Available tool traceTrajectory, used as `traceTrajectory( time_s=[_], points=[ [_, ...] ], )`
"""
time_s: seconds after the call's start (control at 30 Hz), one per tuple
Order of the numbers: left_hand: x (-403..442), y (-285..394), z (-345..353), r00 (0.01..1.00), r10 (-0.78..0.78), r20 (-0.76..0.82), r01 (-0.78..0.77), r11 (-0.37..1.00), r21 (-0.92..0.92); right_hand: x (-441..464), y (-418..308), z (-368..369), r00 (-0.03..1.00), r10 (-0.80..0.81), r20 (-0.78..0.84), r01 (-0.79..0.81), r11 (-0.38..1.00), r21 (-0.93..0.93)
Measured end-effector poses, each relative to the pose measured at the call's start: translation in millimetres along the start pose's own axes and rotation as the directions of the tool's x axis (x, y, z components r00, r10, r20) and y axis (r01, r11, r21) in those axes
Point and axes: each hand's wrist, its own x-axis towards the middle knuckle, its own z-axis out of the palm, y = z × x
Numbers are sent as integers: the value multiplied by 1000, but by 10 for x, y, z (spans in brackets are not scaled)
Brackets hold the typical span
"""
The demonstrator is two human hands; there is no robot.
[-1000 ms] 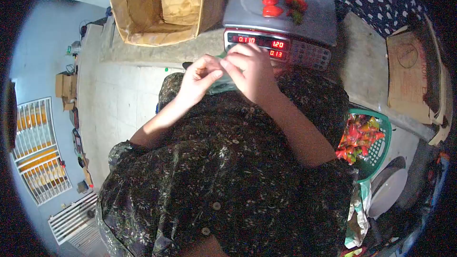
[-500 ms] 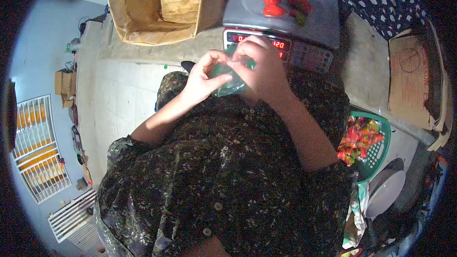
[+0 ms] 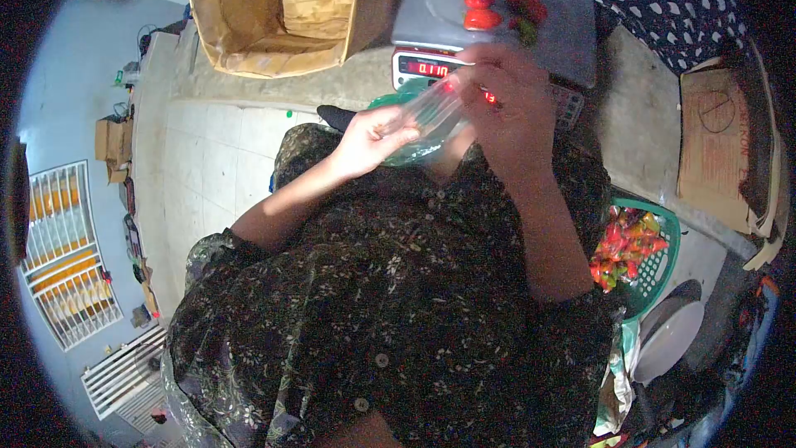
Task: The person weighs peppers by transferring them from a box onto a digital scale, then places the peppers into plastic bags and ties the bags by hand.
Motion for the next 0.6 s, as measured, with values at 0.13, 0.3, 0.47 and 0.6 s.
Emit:
traceTrajectory(
  time_s=[0.13,0.3,0.47,0.6],
  points=[
    [-39,56,29,994,-29,-109,4,976,-218,70,67,-98,997,70,-31,-71,997,-18],
    [-3,171,23,969,-30,-246,-52,946,-320,53,148,-227,989,134,-68,-137,990,-44],
    [-94,-174,-93,994,14,-110,-4,996,89,28,381,-556,924,228,-309,-306,922,-236],
    [-146,-363,-133,975,224,10,-177,743,646,8,718,-1059,752,358,-553,-177,918,354]
  ],
)
